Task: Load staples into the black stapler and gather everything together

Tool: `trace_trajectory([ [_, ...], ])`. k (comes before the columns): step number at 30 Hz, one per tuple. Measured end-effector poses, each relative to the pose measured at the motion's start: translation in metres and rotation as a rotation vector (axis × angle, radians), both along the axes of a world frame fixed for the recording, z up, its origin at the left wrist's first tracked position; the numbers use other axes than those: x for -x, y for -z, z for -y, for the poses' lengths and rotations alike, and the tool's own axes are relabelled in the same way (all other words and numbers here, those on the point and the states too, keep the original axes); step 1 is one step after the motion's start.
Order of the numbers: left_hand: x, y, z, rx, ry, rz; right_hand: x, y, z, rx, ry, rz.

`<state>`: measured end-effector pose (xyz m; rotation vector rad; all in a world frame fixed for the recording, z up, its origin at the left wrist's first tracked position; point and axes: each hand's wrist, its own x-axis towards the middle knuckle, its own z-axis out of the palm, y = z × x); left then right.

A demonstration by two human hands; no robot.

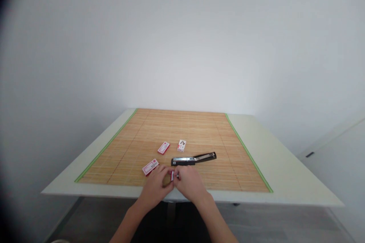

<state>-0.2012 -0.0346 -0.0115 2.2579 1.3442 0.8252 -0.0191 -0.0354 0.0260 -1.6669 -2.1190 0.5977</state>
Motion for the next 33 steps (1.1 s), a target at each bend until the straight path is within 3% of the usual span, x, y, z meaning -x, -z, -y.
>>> trace_trajectory([
  [9,0.001,0.001,0.0,-0.007,-0.006,0.023,-0.004,-0.001,-0.003,0.032,0.02,-0.044],
  [15,0.003,0.008,-0.001,-0.002,-0.011,0.056,-0.052,0.0,0.002,0.025,0.197,-0.054],
  [19,0.001,0.008,-0.001,0.008,-0.016,0.053,-0.073,0.013,0.011,0.109,0.11,-0.109],
  [29,-0.008,0.01,-0.001,-0.032,-0.049,-0.015,-0.039,0.024,0.014,0.047,0.062,-0.216],
  [33,-0.007,0.014,0.0,-0.051,-0.064,-0.023,-0.044,0.027,0.012,0.053,0.035,-0.302],
])
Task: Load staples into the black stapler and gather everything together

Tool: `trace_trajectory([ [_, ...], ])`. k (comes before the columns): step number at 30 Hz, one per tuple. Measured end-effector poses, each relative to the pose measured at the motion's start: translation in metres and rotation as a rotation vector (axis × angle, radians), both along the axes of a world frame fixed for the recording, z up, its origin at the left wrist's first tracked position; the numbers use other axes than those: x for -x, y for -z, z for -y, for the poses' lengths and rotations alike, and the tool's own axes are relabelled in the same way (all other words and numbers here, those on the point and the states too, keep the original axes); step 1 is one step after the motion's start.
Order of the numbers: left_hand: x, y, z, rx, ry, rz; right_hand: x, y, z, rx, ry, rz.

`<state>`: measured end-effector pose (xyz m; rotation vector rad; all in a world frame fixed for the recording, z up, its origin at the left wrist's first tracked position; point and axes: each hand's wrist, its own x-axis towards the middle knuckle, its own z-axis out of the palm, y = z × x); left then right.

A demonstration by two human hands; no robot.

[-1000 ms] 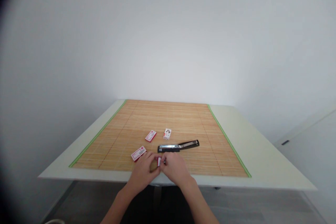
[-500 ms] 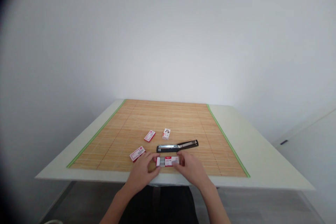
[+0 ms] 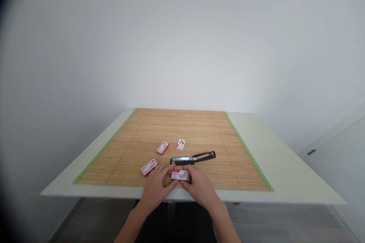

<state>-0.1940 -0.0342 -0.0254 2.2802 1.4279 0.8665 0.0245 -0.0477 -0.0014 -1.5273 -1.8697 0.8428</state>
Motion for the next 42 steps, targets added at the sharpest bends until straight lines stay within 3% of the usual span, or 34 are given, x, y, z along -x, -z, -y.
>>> trace_trajectory([
  [3,-0.002,0.0,0.003,-0.019,-0.037,0.02,-0.028,0.001,-0.001,0.038,0.016,-0.128],
  [8,-0.009,-0.007,0.009,-0.049,-0.107,-0.038,-0.096,0.008,-0.006,-0.04,0.378,-0.243],
  [11,-0.011,-0.011,0.01,-0.055,-0.109,-0.086,-0.109,0.012,-0.012,0.042,0.403,-0.356],
  [14,-0.012,-0.011,0.01,-0.049,-0.113,-0.104,-0.1,0.008,-0.022,0.115,0.268,-0.462],
  [18,-0.012,-0.01,0.009,-0.042,-0.113,-0.103,-0.082,-0.013,-0.043,-0.05,0.15,-0.427],
  [24,-0.01,-0.011,0.01,-0.035,-0.103,-0.092,-0.034,-0.043,-0.067,-0.147,-0.082,-0.085],
  [27,-0.01,-0.011,0.01,-0.036,-0.085,-0.083,0.0,-0.045,-0.069,-0.187,-0.162,0.147],
  [30,-0.01,-0.011,0.009,-0.029,-0.083,-0.06,0.018,-0.044,-0.068,-0.213,-0.15,0.239],
  [37,-0.009,-0.014,0.012,-0.028,-0.071,-0.054,-0.003,-0.045,-0.063,-0.237,-0.169,0.185],
  [42,-0.01,-0.019,0.013,-0.023,-0.008,-0.069,-0.021,-0.023,-0.05,-0.226,0.009,0.09],
])
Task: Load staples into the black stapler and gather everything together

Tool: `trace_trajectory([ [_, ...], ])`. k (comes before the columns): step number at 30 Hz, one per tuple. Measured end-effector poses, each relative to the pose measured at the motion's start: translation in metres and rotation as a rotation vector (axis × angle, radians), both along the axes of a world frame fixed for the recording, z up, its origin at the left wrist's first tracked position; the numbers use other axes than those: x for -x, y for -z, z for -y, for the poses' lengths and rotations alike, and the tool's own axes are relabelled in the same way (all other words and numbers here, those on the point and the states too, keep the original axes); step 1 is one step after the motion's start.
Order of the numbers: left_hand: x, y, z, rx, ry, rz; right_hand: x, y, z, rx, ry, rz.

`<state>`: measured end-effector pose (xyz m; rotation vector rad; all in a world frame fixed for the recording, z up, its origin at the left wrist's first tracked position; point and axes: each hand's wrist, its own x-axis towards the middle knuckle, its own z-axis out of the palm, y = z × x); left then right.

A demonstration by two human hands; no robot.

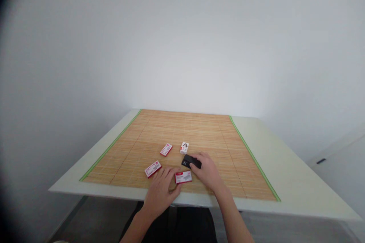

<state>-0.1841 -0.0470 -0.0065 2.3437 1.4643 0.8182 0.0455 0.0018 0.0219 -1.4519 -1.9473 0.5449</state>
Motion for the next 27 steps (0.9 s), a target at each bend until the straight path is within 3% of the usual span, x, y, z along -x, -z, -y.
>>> trace_trajectory([
  [5,0.0,-0.001,0.0,0.004,0.033,-0.042,0.006,0.031,0.016,-0.056,0.188,-0.2],
  [8,0.004,-0.003,0.0,0.01,0.06,-0.075,0.011,0.038,0.02,-0.084,0.256,-0.219],
  [14,0.023,-0.011,-0.017,-0.002,0.121,-0.152,0.009,0.037,0.019,-0.069,0.262,-0.233],
  [21,0.041,0.006,-0.039,-0.008,0.128,-0.17,0.01,0.035,0.02,-0.063,0.26,-0.25],
  [27,0.052,-0.009,-0.036,-0.096,0.089,-0.161,0.011,0.034,0.02,-0.046,0.247,-0.267],
])
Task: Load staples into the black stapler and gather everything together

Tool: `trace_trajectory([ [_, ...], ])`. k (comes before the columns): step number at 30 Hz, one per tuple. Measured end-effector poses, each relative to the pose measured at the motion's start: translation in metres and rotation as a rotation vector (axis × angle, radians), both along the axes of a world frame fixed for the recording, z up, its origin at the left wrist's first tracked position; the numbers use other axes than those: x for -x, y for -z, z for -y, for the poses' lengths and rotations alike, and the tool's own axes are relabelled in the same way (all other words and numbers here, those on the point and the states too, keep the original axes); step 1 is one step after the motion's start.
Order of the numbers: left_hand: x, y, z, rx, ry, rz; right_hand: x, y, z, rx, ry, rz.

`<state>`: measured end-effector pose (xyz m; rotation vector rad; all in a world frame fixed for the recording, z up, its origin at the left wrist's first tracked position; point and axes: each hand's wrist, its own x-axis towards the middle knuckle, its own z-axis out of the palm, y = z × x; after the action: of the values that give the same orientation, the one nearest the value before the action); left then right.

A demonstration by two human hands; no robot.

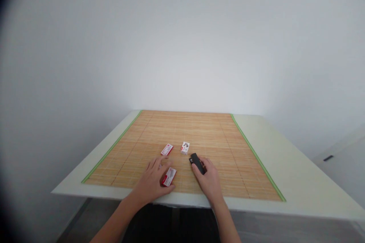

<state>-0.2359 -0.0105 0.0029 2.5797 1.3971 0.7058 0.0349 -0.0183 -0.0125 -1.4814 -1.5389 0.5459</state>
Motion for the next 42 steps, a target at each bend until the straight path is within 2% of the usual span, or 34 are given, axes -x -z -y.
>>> trace_trajectory([
  [3,0.002,-0.002,-0.009,-0.021,-0.003,-0.006,0.0,0.002,-0.001,0.008,0.003,-0.005],
  [6,0.002,0.006,-0.023,-0.01,-0.014,-0.054,-0.001,0.004,-0.001,0.009,0.009,-0.014],
  [10,0.004,0.018,-0.039,-0.035,-0.092,-0.057,-0.002,0.004,-0.001,0.011,0.009,-0.013],
  [13,0.014,0.025,-0.045,-0.067,-0.225,-0.035,-0.002,0.003,0.0,0.012,0.012,-0.015],
  [17,0.042,0.033,-0.048,-0.099,-0.482,-0.02,-0.003,0.003,0.0,0.015,0.005,-0.022],
  [20,0.061,0.036,-0.043,-0.117,-0.582,0.003,-0.002,0.003,0.001,0.008,0.004,-0.031],
  [23,0.066,0.034,-0.036,-0.139,-0.576,0.03,-0.003,0.003,0.001,0.01,0.01,-0.036],
  [29,0.058,0.026,-0.021,-0.168,-0.573,0.09,-0.003,0.004,-0.001,0.015,0.022,-0.029],
  [35,0.067,0.04,-0.006,-0.131,-0.547,0.172,-0.003,0.003,-0.001,0.018,0.02,-0.041],
  [38,0.069,0.044,-0.007,-0.086,-0.554,0.239,-0.003,0.004,-0.001,0.009,0.031,-0.035],
  [42,0.062,0.039,-0.017,-0.035,-0.587,0.334,-0.004,0.005,-0.001,0.019,0.029,-0.019],
])
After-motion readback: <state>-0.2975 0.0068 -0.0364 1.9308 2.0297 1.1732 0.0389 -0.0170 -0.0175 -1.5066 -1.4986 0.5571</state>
